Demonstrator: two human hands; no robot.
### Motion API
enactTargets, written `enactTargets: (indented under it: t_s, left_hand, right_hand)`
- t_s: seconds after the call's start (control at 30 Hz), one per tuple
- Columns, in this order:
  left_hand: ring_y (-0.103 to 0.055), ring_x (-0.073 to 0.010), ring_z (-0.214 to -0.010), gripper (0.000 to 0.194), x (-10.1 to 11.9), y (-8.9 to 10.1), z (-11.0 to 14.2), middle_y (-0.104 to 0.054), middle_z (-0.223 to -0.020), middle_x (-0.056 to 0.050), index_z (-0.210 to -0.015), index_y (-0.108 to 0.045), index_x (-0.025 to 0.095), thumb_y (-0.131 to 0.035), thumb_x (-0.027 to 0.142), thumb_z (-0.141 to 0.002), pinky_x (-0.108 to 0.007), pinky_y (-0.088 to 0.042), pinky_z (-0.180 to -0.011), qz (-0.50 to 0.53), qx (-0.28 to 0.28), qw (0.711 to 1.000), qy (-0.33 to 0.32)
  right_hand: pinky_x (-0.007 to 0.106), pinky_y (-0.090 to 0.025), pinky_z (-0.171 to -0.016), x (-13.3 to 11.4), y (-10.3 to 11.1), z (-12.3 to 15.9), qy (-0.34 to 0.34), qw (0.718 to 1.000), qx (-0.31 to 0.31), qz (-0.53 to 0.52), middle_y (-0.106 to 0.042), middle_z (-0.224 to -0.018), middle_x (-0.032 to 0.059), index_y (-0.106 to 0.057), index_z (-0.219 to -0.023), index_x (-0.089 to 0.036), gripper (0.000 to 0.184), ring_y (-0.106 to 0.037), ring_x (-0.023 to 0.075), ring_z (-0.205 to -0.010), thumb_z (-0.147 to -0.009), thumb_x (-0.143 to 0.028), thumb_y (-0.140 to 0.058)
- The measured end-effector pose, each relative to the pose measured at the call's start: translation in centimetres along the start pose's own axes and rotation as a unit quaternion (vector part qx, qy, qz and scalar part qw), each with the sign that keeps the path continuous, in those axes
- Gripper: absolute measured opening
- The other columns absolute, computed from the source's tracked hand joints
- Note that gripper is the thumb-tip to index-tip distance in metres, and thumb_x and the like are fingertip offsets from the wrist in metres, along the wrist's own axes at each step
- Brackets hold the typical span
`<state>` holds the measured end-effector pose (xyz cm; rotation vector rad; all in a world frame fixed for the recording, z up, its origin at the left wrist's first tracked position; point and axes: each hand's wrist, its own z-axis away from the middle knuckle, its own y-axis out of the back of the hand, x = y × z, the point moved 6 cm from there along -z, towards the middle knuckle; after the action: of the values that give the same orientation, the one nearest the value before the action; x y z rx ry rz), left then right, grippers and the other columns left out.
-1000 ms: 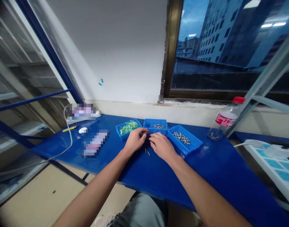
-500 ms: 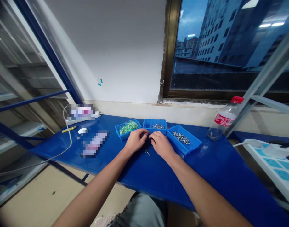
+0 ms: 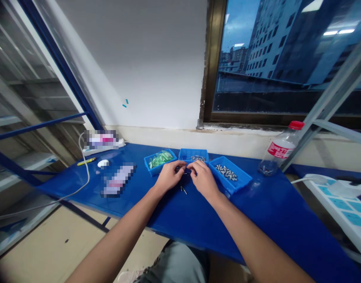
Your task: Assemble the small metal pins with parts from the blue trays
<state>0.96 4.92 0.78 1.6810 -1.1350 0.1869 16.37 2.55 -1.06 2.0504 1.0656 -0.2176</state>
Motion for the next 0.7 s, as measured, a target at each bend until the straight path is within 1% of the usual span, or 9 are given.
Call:
enactTargets:
  t_s: [0.07,0.1,0.2,0.3,0.37,0.43,0.57,0.7]
  left_hand:
    - [-0.077,-0.0216,-0.103,0.029,0.0,-0.2,0.0,-0.081,-0.112,-0.005,-0.116,-0.076,0.019,-0.059,0.014,-0.093,-0.032,-0.057,-0.098,0.011,-0.013,1.000,-0.006]
    - [-0.077,-0.0217,-0.104,0.030,0.0,-0.4,0.0,-0.081,-0.112,-0.005,-0.118,-0.075,0.020,-0.060,0.014,-0.093,-0.032,-0.057,-0.099,0.011,-0.020,1.000,-0.010]
    - [-0.076,-0.0231,-0.107,0.033,-0.3,-0.6,0.0,-0.080,-0.114,-0.006,-0.121,-0.073,0.019,-0.060,0.013,-0.092,-0.034,-0.057,-0.101,-0.007,-0.027,1.000,-0.015]
    - [-0.076,-0.0238,-0.107,0.034,-0.8,-0.6,0.1,-0.080,-0.114,-0.007,-0.122,-0.073,0.018,-0.059,0.012,-0.092,-0.035,-0.057,-0.101,-0.020,-0.016,1.000,0.001]
    - [-0.076,-0.0235,-0.107,0.033,-1.0,-0.6,0.1,-0.081,-0.112,-0.006,-0.122,-0.073,0.018,-0.059,0.012,-0.092,-0.035,-0.058,-0.101,-0.021,-0.013,1.000,0.008]
    - [-0.076,-0.0230,-0.106,0.033,-0.9,-0.6,0.1,-0.081,-0.112,-0.006,-0.121,-0.073,0.018,-0.058,0.012,-0.092,-0.034,-0.058,-0.100,-0.018,-0.013,1.000,0.008]
    - [-0.077,-0.0232,-0.105,0.034,-0.9,-0.5,0.1,-0.081,-0.113,-0.007,-0.120,-0.074,0.017,-0.059,0.010,-0.090,-0.034,-0.058,-0.100,-0.012,-0.010,1.000,0.010]
    - [-0.077,-0.0238,-0.104,0.033,-0.8,-0.4,0.0,-0.081,-0.113,-0.008,-0.118,-0.074,0.017,-0.059,0.010,-0.090,-0.035,-0.058,-0.101,-0.005,-0.003,1.000,0.009]
  right_hand:
    - [0.039,-0.055,-0.090,0.0,0.2,0.0,-0.011,1.000,0.009,0.005,-0.071,-0.102,0.0064,-0.070,-0.103,-0.023,0.028,-0.066,0.0249,-0.099,-0.090,-0.003,-0.055]
    - [0.040,-0.055,-0.092,0.0,0.0,0.1,-0.012,1.000,0.002,0.014,-0.072,-0.103,0.0068,-0.070,-0.103,-0.023,0.025,-0.066,0.0255,-0.100,-0.091,-0.005,-0.056]
    - [0.044,-0.054,-0.097,0.1,-0.8,0.4,-0.007,0.998,-0.041,0.052,-0.074,-0.111,0.0078,-0.071,-0.109,-0.023,0.022,-0.065,0.0280,-0.109,-0.095,-0.012,-0.059]
    - [0.044,-0.054,-0.098,0.4,-1.5,0.6,-0.011,0.993,-0.081,0.087,-0.075,-0.118,0.0088,-0.071,-0.118,-0.023,0.027,-0.064,0.0282,-0.113,-0.096,-0.013,-0.059]
    - [0.043,-0.055,-0.096,0.5,-1.8,0.7,-0.012,0.989,-0.106,0.104,-0.076,-0.115,0.0089,-0.072,-0.117,-0.022,0.026,-0.066,0.0274,-0.110,-0.098,-0.012,-0.058]
    - [0.042,-0.055,-0.095,0.6,-1.8,0.7,-0.007,0.986,-0.123,0.112,-0.076,-0.110,0.0083,-0.073,-0.112,-0.022,0.024,-0.066,0.0266,-0.107,-0.098,-0.011,-0.057]
    - [0.043,-0.055,-0.094,0.4,-1.6,0.6,0.003,0.986,-0.120,0.117,-0.076,-0.107,0.0086,-0.073,-0.108,-0.022,0.025,-0.067,0.0273,-0.104,-0.096,-0.007,-0.057]
    - [0.046,-0.055,-0.091,0.3,-1.3,0.6,0.008,0.991,-0.085,0.102,-0.076,-0.105,0.0086,-0.072,-0.107,-0.023,0.025,-0.067,0.0287,-0.102,-0.095,-0.008,-0.056]
